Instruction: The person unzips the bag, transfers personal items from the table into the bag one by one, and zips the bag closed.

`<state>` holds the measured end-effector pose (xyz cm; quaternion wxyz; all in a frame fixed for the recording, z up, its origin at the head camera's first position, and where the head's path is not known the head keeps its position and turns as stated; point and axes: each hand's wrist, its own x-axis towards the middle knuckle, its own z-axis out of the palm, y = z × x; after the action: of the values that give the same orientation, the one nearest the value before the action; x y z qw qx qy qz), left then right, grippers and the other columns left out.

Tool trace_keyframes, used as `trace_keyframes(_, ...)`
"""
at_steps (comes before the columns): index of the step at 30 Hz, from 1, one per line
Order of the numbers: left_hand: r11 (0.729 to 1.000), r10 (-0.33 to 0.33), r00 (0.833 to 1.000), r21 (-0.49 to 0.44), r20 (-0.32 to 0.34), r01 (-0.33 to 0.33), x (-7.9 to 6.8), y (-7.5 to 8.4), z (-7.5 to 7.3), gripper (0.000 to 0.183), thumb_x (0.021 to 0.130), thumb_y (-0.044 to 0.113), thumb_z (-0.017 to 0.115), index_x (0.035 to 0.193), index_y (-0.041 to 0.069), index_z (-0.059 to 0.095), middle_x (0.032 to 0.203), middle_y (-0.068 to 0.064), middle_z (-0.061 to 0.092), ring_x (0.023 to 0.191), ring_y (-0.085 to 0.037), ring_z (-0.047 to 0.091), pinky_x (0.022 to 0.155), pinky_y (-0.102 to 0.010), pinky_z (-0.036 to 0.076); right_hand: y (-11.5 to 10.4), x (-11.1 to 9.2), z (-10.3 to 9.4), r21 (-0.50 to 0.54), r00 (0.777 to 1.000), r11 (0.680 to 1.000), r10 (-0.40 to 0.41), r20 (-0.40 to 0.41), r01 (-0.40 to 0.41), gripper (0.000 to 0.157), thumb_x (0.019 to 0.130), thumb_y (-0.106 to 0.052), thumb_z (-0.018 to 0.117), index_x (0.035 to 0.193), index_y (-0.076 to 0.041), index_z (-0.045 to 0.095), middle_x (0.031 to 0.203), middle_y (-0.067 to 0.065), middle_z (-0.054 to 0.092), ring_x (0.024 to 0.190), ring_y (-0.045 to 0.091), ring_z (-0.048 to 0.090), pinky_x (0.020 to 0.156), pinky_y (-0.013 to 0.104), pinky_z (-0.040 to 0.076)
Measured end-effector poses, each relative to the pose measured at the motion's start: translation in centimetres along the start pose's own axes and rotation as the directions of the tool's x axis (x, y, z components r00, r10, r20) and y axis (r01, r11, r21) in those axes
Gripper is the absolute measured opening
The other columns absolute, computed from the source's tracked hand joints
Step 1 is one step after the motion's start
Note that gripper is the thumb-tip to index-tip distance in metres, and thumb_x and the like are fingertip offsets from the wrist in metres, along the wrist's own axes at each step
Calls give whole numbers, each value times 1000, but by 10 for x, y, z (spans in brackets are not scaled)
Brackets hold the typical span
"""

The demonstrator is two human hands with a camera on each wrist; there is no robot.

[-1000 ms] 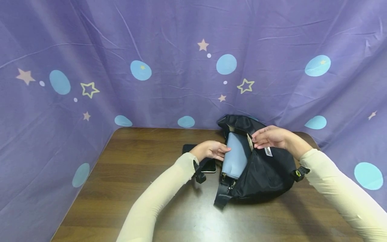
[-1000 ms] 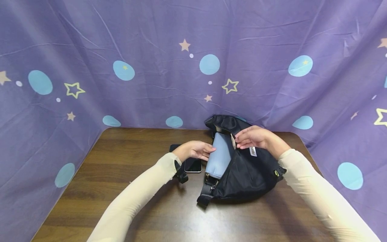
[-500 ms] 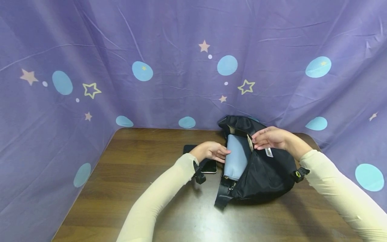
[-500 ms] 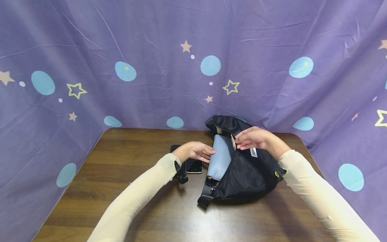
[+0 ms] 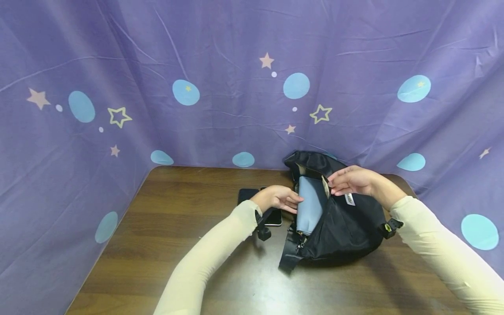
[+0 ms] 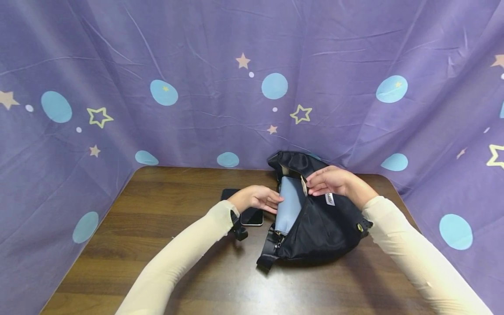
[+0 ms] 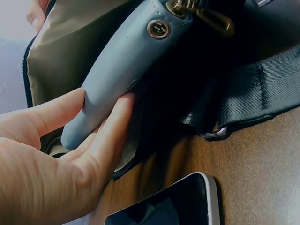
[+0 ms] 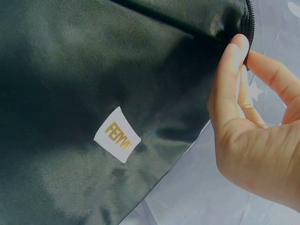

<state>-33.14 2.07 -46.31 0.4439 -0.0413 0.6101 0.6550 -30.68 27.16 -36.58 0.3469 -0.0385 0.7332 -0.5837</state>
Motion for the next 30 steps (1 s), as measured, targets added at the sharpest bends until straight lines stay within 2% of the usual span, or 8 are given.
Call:
trace_keyframes(10,1000,-2,1000,-9,-10,2,5,-1,5,17,102,-2,54,88,6,55,111,-13,62,143,-35,45,119,-48,40,1,1,-1,4,1000,1000,3,6,-3,25,101,1,53,93,-14,71,86,-3,75,82,9,73,81,25,61)
trace_keyframes(18,1000,-4,1000,-23,-15,4,7,0,6,14,101,-4,54,90,5,55,143,-22,54,144,-36,44,119,-48,39,1,1,-1,2,1000,1000,4,3,-4,25,101,1,53,93,-14,71,86,-3,75,82,9,73,81,25,61)
trace_keyframes(30,999,-7,1000,-44,-3,7,7,0,11,13,102,-4,53,90,3,53,155,-26,44,147,-36,41,120,-48,38,1,1,0,14,1000,1000,4,10,-4,27,101,2,52,92,-14,71,85,-3,75,81,10,73,81,25,61)
